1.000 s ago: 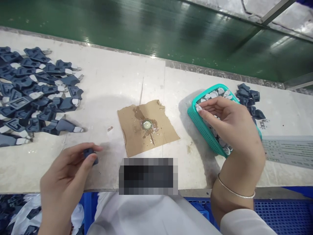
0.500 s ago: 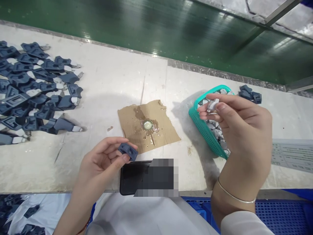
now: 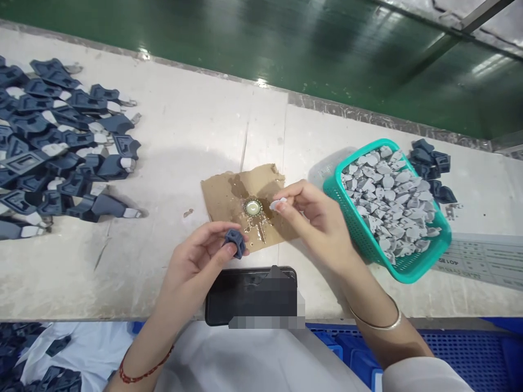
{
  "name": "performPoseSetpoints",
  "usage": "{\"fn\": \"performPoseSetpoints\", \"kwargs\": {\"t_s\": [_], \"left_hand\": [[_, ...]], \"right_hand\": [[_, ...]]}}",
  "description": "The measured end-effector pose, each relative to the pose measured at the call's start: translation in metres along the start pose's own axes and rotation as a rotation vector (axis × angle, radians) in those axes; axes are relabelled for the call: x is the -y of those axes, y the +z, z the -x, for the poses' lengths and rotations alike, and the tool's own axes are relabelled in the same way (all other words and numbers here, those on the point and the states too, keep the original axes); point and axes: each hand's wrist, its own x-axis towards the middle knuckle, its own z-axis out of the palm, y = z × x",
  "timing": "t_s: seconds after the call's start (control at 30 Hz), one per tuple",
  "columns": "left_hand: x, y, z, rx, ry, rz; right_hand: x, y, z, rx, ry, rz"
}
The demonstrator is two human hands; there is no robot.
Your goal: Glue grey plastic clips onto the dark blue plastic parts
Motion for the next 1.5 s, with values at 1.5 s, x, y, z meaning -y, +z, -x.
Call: {"fn": "performPoseSetpoints", "kwargs": {"t_s": [1.5], "left_hand": [[0.01, -0.001, 0.003, 0.12, 0.081, -0.364]], "right_hand": [[-0.002, 0.033, 0.011, 0.32, 0.019, -0.515]]}}
